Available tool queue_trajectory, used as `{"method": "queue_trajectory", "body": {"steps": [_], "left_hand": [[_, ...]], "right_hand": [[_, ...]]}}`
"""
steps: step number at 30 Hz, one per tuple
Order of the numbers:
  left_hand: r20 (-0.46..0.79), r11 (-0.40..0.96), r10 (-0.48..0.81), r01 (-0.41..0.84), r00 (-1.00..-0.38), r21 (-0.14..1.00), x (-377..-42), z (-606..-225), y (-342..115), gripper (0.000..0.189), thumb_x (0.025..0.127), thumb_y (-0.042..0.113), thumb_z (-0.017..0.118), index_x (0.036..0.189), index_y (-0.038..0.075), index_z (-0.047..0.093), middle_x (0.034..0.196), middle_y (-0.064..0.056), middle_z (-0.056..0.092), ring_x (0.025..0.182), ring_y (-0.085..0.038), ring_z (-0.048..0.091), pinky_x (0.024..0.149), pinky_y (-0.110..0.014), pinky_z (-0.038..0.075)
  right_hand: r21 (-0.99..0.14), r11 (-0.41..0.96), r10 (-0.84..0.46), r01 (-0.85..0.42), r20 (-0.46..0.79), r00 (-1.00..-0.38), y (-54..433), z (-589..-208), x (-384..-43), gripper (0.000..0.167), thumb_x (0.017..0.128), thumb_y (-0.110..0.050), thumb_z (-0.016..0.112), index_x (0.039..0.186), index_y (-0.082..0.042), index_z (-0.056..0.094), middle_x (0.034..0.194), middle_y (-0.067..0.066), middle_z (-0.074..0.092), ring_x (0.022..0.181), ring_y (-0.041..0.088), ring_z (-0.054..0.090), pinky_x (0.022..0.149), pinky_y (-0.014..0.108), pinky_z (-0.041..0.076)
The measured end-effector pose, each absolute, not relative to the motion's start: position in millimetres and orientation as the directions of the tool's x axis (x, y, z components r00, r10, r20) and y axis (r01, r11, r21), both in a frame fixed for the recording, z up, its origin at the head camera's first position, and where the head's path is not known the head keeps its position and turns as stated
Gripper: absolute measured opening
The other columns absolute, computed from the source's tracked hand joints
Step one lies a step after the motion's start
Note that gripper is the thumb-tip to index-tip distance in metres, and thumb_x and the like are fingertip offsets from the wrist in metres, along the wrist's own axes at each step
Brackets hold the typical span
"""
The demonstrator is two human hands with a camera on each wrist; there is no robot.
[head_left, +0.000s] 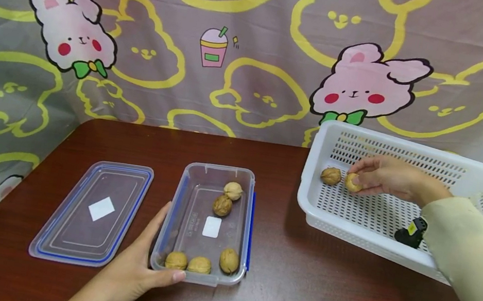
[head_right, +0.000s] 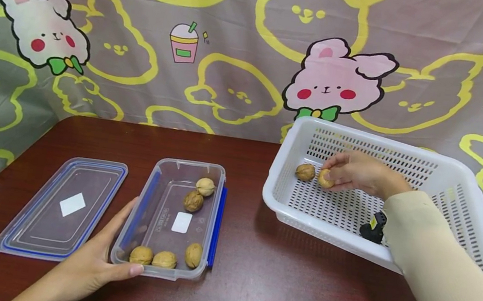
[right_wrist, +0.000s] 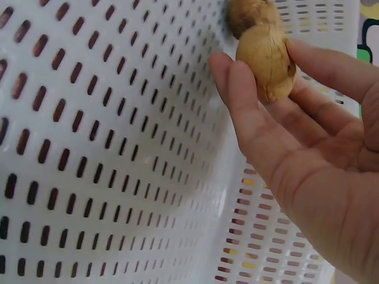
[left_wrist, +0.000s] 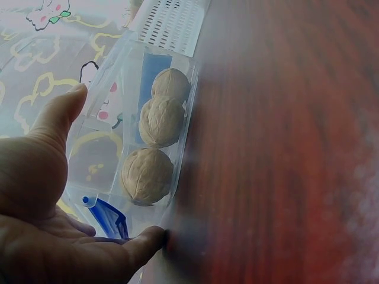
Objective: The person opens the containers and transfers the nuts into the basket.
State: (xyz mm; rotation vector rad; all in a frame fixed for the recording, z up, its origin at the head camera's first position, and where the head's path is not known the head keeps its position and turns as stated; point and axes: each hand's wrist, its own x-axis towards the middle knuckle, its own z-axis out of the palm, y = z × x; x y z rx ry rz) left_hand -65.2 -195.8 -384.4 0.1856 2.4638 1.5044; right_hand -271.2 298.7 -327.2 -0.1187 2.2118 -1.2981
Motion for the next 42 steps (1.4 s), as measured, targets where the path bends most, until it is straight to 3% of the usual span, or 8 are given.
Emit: {"method": "queue_trajectory", "body": {"steps": [10, 19, 24, 30, 42], "left_hand": [[-0.155, 0.469, 0.238, -0.027, -0.959, 0.883, -65.7, -383.4, -195.9, 0.121, 0.085, 0.035, 0.088, 0.169, 0.035, 0.001, 0.176, -0.016, 0.014, 0.152, -0.043, 0.033, 0.119, -0.067, 0.028], [-0.161, 0.455, 0.236, -0.038, -0.958, 0.89, -65.7, -384.6, -195.2, 0.122, 0.084, 0.035, 0.088, 0.169, 0.036, 0.001, 0.176, -0.014, 0.014, 0.153, -0.042, 0.032, 0.12, -0.066, 0.026], [-0.144, 0.449, 0.238, -0.022, -0.961, 0.893, -65.3, -385.8, -195.1, 0.122, 0.084, 0.034, 0.089, 0.169, 0.034, 0.001, 0.176, -0.015, 0.014, 0.153, -0.041, 0.032, 0.12, -0.066, 0.025], [-0.141, 0.449, 0.24, -0.019, -0.961, 0.894, -65.3, -386.2, -195.7, 0.122, 0.084, 0.033, 0.089, 0.169, 0.033, 0.002, 0.175, -0.016, 0.015, 0.152, -0.042, 0.034, 0.119, -0.066, 0.027], [-0.161, 0.458, 0.24, -0.034, -0.957, 0.888, -65.6, -384.6, -196.7, 0.121, 0.085, 0.035, 0.088, 0.169, 0.035, 0.0, 0.176, -0.016, 0.013, 0.153, -0.044, 0.033, 0.12, -0.066, 0.027]], "right_hand": [[-0.81, 0.556, -0.299, 0.189, -0.406, -0.863, 297.5, -336.1, -272.2, 0.042, 0.108, -0.008, 0.054, 0.144, 0.013, 0.044, 0.125, 0.017, 0.065, 0.105, 0.025, 0.073, 0.095, 0.045, 0.06], [-0.811, 0.552, -0.315, 0.193, -0.417, -0.853, 293.3, -338.8, -273.9, 0.047, 0.11, -0.011, 0.051, 0.151, 0.01, 0.04, 0.143, 0.027, 0.051, 0.11, 0.024, 0.071, 0.099, 0.043, 0.059], [-0.8, 0.565, -0.299, 0.203, -0.428, -0.853, 290.5, -338.7, -274.2, 0.046, 0.111, -0.011, 0.049, 0.152, 0.008, 0.04, 0.144, 0.027, 0.05, 0.111, 0.024, 0.07, 0.099, 0.043, 0.059], [-0.799, 0.566, -0.294, 0.204, -0.427, -0.855, 292.9, -340.2, -275.1, 0.047, 0.11, -0.011, 0.05, 0.151, 0.009, 0.04, 0.138, 0.023, 0.055, 0.104, 0.024, 0.072, 0.095, 0.043, 0.06], [-0.767, 0.606, -0.217, 0.212, -0.415, -0.883, 294.5, -332.0, -272.9, 0.051, 0.11, -0.019, 0.051, 0.154, 0.004, 0.041, 0.154, 0.031, 0.042, 0.087, 0.022, 0.075, 0.079, 0.034, 0.062]]}}
